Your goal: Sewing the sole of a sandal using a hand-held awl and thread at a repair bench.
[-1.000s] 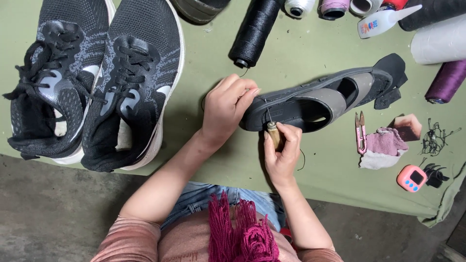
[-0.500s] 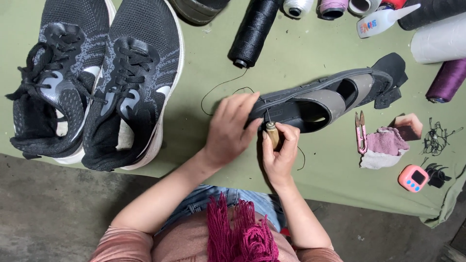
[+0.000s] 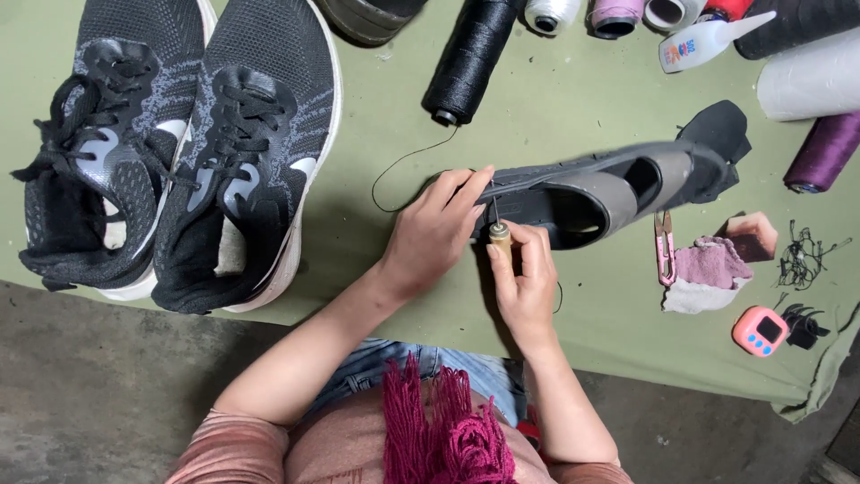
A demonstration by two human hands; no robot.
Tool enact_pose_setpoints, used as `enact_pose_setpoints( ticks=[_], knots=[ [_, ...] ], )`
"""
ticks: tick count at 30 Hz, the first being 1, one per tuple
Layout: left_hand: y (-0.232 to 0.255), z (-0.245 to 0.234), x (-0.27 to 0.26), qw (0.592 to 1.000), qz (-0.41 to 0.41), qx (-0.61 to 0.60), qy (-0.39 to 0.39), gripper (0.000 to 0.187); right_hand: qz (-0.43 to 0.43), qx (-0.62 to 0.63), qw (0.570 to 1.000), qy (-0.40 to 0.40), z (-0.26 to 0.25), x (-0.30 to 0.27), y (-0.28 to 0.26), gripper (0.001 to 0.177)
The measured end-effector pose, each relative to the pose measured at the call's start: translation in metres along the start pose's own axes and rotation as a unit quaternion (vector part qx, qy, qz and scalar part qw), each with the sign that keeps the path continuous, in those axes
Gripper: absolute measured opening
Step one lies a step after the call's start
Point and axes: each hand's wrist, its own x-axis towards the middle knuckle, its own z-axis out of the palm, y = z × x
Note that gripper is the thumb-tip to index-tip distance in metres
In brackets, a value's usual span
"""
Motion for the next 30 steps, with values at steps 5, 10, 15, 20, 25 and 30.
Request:
enact_pose_setpoints(
  ticks=[5, 10, 15, 20, 25, 30],
  knots=[
    [-0.007, 0.004, 0.008, 1.000, 0.008, 0.002, -0.008, 0.039, 0.006, -0.009, 1.000, 0.009, -0.001, 0.003, 0.007, 0.031],
    [-0.012, 0.003, 0.012, 0.997, -0.007, -0.073, -0.028, 0.038, -0.002, -0.002, 1.000, 0.005, 0.001, 0.003, 0.018, 0.031],
    [-0.014, 0.004, 0.011, 0.996, -0.008, -0.079, -0.031, 0.041, -0.007, 0.011, 1.000, 0.011, 0.001, 0.000, 0.023, 0.032],
    [-0.017, 0.009, 0.012, 0.998, 0.000, -0.068, -0.019, 0.043, -0.016, -0.007, 1.000, 0.019, 0.004, -0.005, 0.027, 0.032],
    [-0.018, 0.012, 0.013, 0.997, 0.002, -0.070, -0.011, 0.043, -0.016, -0.023, 0.999, 0.029, 0.003, -0.007, 0.024, 0.031],
    [-0.016, 0.012, 0.014, 0.996, -0.010, -0.083, -0.001, 0.049, -0.031, -0.100, 0.994, 0.037, 0.001, -0.009, 0.019, 0.030]
  ],
)
